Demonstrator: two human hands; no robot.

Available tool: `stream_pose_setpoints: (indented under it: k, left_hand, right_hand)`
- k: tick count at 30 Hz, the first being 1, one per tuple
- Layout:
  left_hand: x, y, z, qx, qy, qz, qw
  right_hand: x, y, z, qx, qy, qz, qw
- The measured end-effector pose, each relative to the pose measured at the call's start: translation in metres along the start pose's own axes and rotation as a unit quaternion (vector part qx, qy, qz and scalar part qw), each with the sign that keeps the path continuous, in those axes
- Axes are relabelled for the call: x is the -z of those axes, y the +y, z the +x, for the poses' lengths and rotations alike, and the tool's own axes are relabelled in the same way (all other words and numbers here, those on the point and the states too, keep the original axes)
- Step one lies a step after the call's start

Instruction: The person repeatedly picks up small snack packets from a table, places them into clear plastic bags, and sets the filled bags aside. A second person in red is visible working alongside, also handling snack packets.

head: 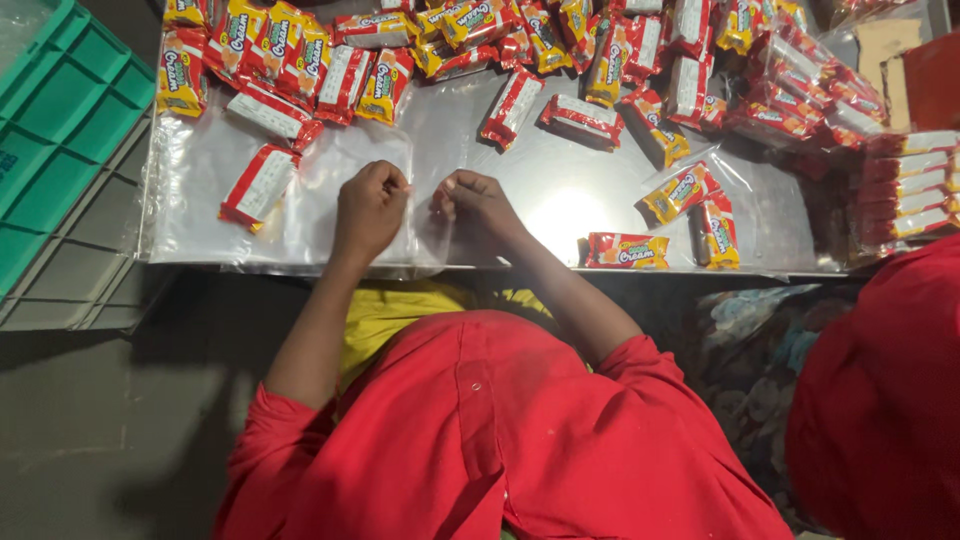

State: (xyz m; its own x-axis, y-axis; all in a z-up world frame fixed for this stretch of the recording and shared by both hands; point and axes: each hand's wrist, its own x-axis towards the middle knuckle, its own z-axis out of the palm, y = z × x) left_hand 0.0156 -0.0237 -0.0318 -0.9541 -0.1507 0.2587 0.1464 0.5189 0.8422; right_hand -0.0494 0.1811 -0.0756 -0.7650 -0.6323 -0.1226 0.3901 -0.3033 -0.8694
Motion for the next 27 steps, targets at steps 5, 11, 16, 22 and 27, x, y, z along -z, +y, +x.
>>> stream_pose_setpoints:
  k: [5, 11, 16, 22, 27]
  left_hand:
    - [-0.002, 0.046, -0.013, -0.020, 0.006, 0.111, 0.994]
    - [0.009, 0.025, -0.027, -0.050, -0.030, 0.276, 0.959]
    - [-0.010, -0.001, -0.039, -0.027, 0.020, 0.065, 0.997]
    - [0.034, -0.016, -0.010, 0.141, 0.160, -0.430, 0.877]
    - [0.051, -0.014, -0.033, 0.063, 0.058, -0.134, 0.987]
  right_hand:
    - [-0.019, 0.001, 0.003, -0.046, -0.018, 0.022, 0.999]
    - [-0.028, 0.002, 0.002, -0.084, 0.021, 0.037, 0.996]
    - [-0.013, 0.027, 0.006, 0.022, -0.028, -0.101, 0.994]
    - [0.023, -0.006, -0.036, 0.019, 0.030, -0.244, 0.969]
    - [0.100, -0.113, -0.152, 0.134, 0.139, -0.760, 0.620]
